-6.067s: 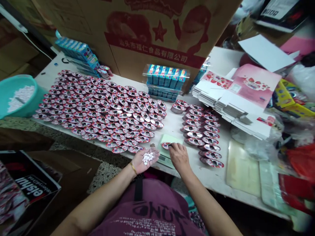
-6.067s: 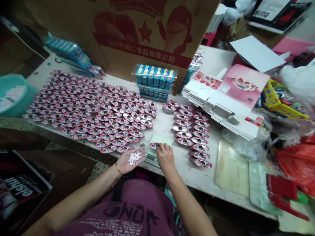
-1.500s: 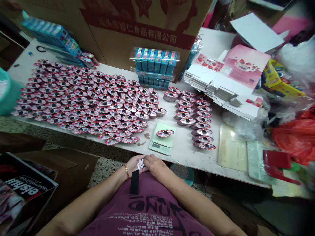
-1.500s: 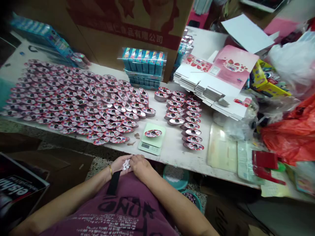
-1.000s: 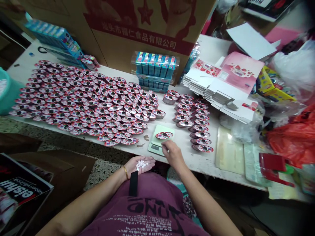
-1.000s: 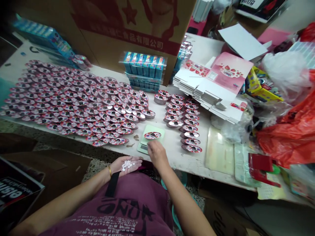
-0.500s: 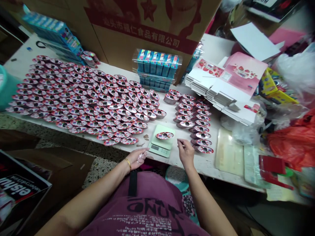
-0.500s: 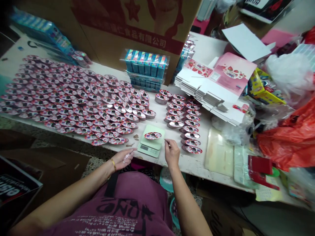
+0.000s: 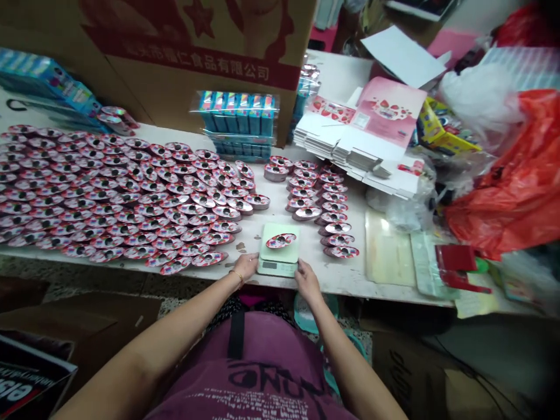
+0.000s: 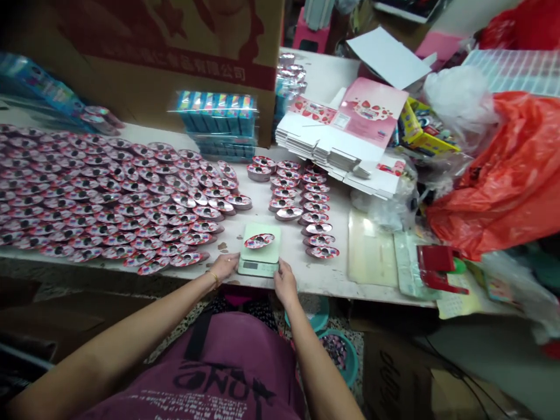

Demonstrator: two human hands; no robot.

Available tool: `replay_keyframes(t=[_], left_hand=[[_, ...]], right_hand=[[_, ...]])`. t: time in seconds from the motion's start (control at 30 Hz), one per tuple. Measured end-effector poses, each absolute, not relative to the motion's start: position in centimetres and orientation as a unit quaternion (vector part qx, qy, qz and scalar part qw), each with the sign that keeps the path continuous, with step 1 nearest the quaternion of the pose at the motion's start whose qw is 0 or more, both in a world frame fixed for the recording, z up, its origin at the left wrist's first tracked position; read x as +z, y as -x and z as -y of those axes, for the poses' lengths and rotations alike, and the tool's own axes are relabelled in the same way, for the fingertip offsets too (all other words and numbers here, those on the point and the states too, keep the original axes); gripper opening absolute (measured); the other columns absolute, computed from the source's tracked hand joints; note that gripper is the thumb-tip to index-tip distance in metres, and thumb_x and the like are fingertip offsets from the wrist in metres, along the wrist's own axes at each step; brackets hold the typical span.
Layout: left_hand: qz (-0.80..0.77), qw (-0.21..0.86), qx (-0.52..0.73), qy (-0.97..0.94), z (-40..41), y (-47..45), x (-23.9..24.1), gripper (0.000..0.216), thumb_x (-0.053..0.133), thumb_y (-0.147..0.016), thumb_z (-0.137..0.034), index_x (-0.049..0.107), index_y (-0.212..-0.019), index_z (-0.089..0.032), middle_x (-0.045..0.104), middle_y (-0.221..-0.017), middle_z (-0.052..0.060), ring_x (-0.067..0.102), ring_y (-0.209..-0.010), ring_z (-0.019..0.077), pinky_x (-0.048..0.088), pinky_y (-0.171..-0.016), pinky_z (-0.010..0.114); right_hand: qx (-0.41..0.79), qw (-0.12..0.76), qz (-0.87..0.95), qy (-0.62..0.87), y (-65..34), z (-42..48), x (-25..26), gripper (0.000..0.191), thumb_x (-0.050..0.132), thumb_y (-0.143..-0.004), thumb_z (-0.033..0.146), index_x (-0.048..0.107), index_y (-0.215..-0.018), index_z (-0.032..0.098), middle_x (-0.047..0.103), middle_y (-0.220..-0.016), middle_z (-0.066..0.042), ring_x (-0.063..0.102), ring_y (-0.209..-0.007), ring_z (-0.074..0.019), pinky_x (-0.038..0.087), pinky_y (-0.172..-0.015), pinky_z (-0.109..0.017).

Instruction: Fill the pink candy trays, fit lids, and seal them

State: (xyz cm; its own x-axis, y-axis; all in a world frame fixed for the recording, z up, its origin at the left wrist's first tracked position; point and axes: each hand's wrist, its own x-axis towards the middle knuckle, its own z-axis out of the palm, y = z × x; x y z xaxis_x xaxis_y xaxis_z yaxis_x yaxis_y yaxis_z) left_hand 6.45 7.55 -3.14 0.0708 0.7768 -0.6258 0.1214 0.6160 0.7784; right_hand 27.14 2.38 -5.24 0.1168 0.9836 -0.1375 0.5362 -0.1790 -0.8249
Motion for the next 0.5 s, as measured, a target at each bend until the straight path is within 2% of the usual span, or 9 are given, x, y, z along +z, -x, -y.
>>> replay_keyframes(t=[0.07, 0.13, 0.23, 0.3, 0.4, 0.5], left_hand=[[-0.617, 0.66, 0.245, -0.353, -7.5, -8.6, -2.9, 0.014, 0.048, -0.06, -0.008, 0.059, -0.054, -0.013, 0.041, -0.038, -0.005, 0.03, -0.038, 0.0054, 0.02, -0.038, 0.018], [-0.604, 0.68, 0.237, -0.341, -7.6, -10.4, -2.6, 0.013, 0.048, -0.061, -0.008, 0.059, -0.056, -0.013, 0.04, -0.038, -0.005, 0.027, -0.035, 0.0045, 0.016, -0.035, 0.018], [-0.578, 0.717, 0.249, -0.299, -7.5, -11.6, -1.5, 0.015, 0.049, -0.066, -0.014, 0.06, -0.076, -0.013, 0.044, -0.045, -0.004, 0.027, -0.034, 0.0037, 0.013, -0.033, 0.017], [-0.516, 0.788, 0.272, -0.198, -6.9, -11.5, -0.7, 0.021, 0.049, -0.069, -0.018, 0.058, -0.087, -0.012, 0.05, -0.052, -0.002, 0.036, -0.037, 0.0043, 0.02, -0.033, 0.015], [-0.393, 0.877, 0.278, -0.012, -5.2, -11.0, 0.2, 0.02, 0.047, -0.073, -0.021, 0.057, -0.086, -0.009, 0.059, -0.067, 0.005, 0.054, -0.057, 0.0098, 0.041, -0.05, 0.019], [-0.357, 0.896, 0.258, 0.051, -3.3, -10.9, 0.3, 0.022, 0.043, -0.076, -0.025, 0.058, -0.08, -0.008, 0.062, -0.076, 0.009, 0.059, -0.074, 0.0159, 0.044, -0.071, 0.027]], right_hand=[[0.332, 0.318, 0.562, 0.688, -29.2, -2.0, -5.0, 0.046, 0.039, -0.069, 0.016, 0.048, -0.115, 0.016, 0.051, -0.112, -0.009, 0.047, -0.102, -0.0176, 0.035, -0.09, -0.035], [0.313, 0.313, 0.57, 0.693, -31.1, -1.5, -4.2, 0.044, 0.038, -0.071, 0.015, 0.049, -0.113, 0.016, 0.052, -0.111, -0.009, 0.047, -0.101, -0.0178, 0.037, -0.089, -0.037], [0.247, 0.305, 0.596, 0.7, -31.9, -0.5, -1.7, 0.038, 0.04, -0.074, 0.017, 0.051, -0.111, 0.016, 0.053, -0.108, -0.01, 0.048, -0.1, -0.0191, 0.038, -0.087, -0.039], [0.21, 0.304, 0.643, 0.671, -30.3, 0.4, 0.6, 0.034, 0.041, -0.077, 0.019, 0.051, -0.11, 0.018, 0.054, -0.105, -0.01, 0.048, -0.099, -0.019, 0.039, -0.086, -0.038], [0.201, 0.26, 0.756, 0.566, -25.9, 1.3, 3.3, 0.034, 0.044, -0.079, 0.019, 0.049, -0.112, 0.019, 0.053, -0.105, -0.01, 0.046, -0.098, -0.0195, 0.04, -0.084, -0.036], [0.162, 0.169, 0.824, 0.515, -22.5, 1.7, 4.0, 0.032, 0.045, -0.078, 0.015, 0.049, -0.11, 0.014, 0.054, -0.099, -0.012, 0.048, -0.091, -0.0219, 0.043, -0.076, -0.036]])
